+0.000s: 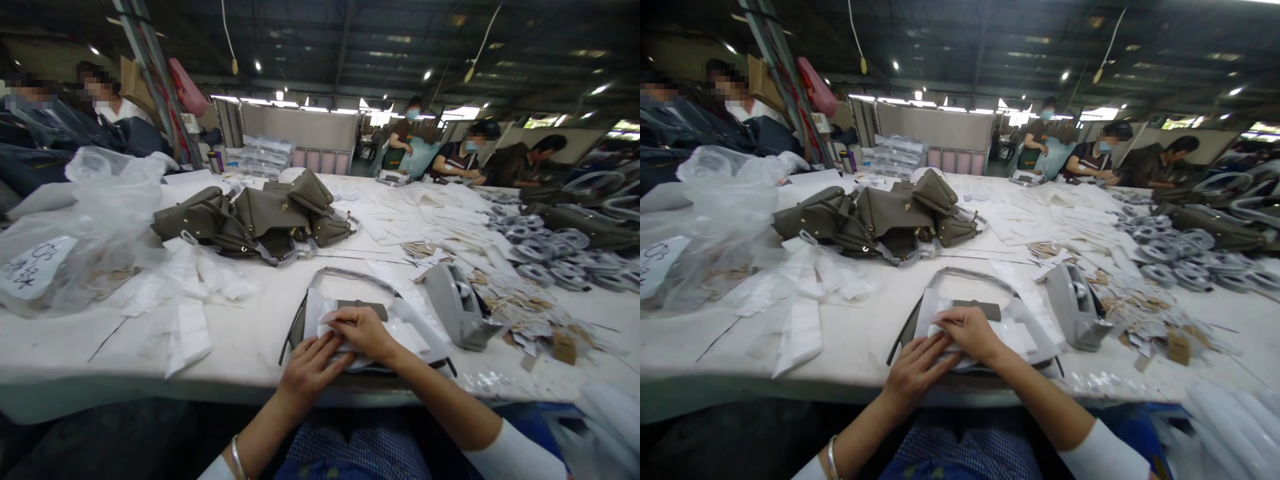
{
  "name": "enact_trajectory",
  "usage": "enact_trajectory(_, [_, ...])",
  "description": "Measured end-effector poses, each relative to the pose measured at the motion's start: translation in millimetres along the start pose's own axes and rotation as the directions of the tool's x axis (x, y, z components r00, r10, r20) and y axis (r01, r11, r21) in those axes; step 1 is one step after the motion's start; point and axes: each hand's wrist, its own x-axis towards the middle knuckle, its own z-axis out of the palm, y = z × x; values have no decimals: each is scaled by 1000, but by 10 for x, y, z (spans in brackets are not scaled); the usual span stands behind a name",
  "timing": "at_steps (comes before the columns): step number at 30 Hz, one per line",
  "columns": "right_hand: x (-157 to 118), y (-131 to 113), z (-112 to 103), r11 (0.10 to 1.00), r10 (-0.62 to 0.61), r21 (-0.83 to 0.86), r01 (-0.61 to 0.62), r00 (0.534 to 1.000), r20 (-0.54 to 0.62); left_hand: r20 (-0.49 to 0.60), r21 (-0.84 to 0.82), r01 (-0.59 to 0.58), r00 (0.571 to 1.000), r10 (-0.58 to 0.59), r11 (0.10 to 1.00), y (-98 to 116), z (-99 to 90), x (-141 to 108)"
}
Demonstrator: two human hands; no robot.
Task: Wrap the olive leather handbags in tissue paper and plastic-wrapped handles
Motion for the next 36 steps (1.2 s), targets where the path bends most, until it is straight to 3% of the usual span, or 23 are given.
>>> enact_trajectory(4, [-233,-28,50,977,-176,-121,174,984,-2,47,-71,34,998,-30,997,1,-8,-13])
enact_trajectory(7, [-324,-2,74,953,-243,-204,226,968,-63,99,-111,72,993,-61,991,9,-11,-24])
enact_trajectory(12, [-464,28,113,924,-316,-268,274,940,-130,0,-128,147,989,-148,981,18,22,-57])
enact_trajectory(15, [-545,34,137,888,-395,-319,330,904,-165,0,-175,214,976,-217,961,12,52,-93])
enact_trajectory(19, [-651,78,171,810,-513,-391,436,850,-116,-7,-193,282,957,-289,940,12,64,-121])
enact_trajectory(22, [-741,85,199,782,-530,-421,459,845,-65,16,-173,278,960,-279,945,6,36,-103])
enact_trajectory(26, [-793,-38,150,825,-469,-365,432,883,-16,56,-156,178,984,-172,971,-25,-2,-79])
enact_trajectory(30, [-573,-131,-40,872,-328,-394,290,944,-31,60,-124,93,994,-86,988,-57,11,-98])
enact_trajectory(33, [-243,-23,-171,818,-195,-559,137,980,-45,59,-104,73,996,-67,992,-65,23,-116])
enact_trajectory(36, [84,162,-212,727,25,-686,12,999,45,74,-97,77,995,-70,992,-64,21,-126])
